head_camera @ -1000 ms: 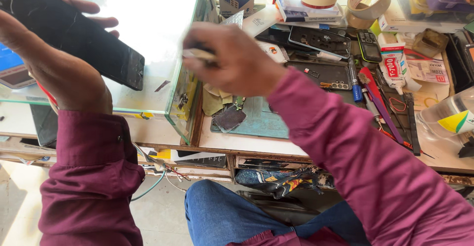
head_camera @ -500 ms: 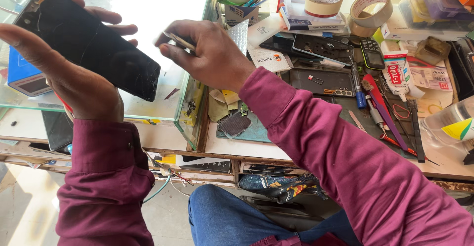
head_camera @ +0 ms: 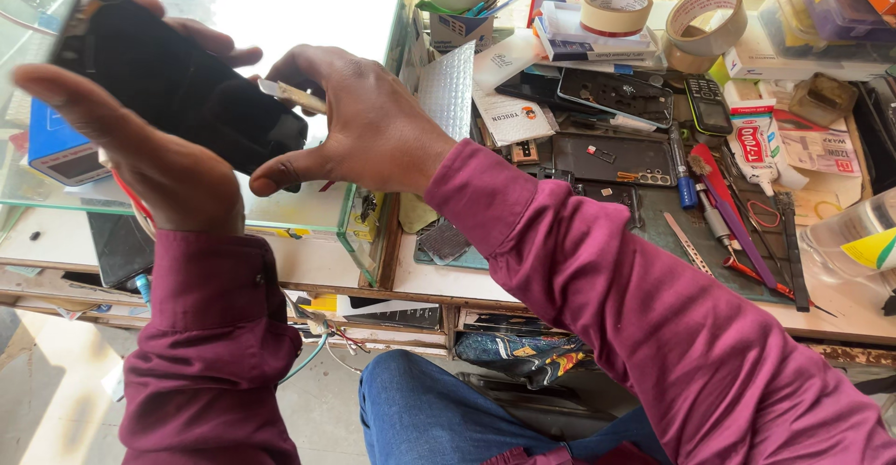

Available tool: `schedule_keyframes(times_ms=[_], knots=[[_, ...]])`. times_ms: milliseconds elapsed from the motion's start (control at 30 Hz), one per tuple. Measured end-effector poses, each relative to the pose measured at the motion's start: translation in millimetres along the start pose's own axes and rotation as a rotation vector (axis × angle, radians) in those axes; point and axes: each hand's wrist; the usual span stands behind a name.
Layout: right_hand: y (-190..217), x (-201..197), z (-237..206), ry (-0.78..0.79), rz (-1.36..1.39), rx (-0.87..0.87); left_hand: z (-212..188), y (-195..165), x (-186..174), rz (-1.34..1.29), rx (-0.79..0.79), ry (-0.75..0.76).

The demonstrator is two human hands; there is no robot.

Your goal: The person disassembles a smartphone, removes the battery, and uses tweezers and a small brush to clean the internal components and frame. They wipe the screen and edges with a cloth and handle the motherboard and casing parts.

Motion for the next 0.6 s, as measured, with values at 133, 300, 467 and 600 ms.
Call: schedule_keyframes(times_ms=[133, 300, 467, 600], knots=[[-0.6, -1.6, 3.9, 0.055, 0.009, 0.082, 3.2, -1.1, -0.5, 0.071, -0.023, 0.033], [-4.2, -6.5, 9.4, 0.095, -0.001, 0.032, -2.6, 12.1, -6.0, 0.221, 0.032, 0.001], [-8.0, -8.5, 13.6, 0.104, -0.026, -0.014, -7.5, 32.4, -15.5, 1.081, 0.18, -0.057], [-12.3, -8.2, 14.3, 0.126, -0.042, 0.019, -4.9, 32.0, -13.7, 1.015, 0.202, -0.059]])
Point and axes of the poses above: each hand's wrist, its own z-axis towards the middle knuckle, its own x-axis out of the palm, y = z × x, and after that the axes turned 7 degrees about z, right-handed
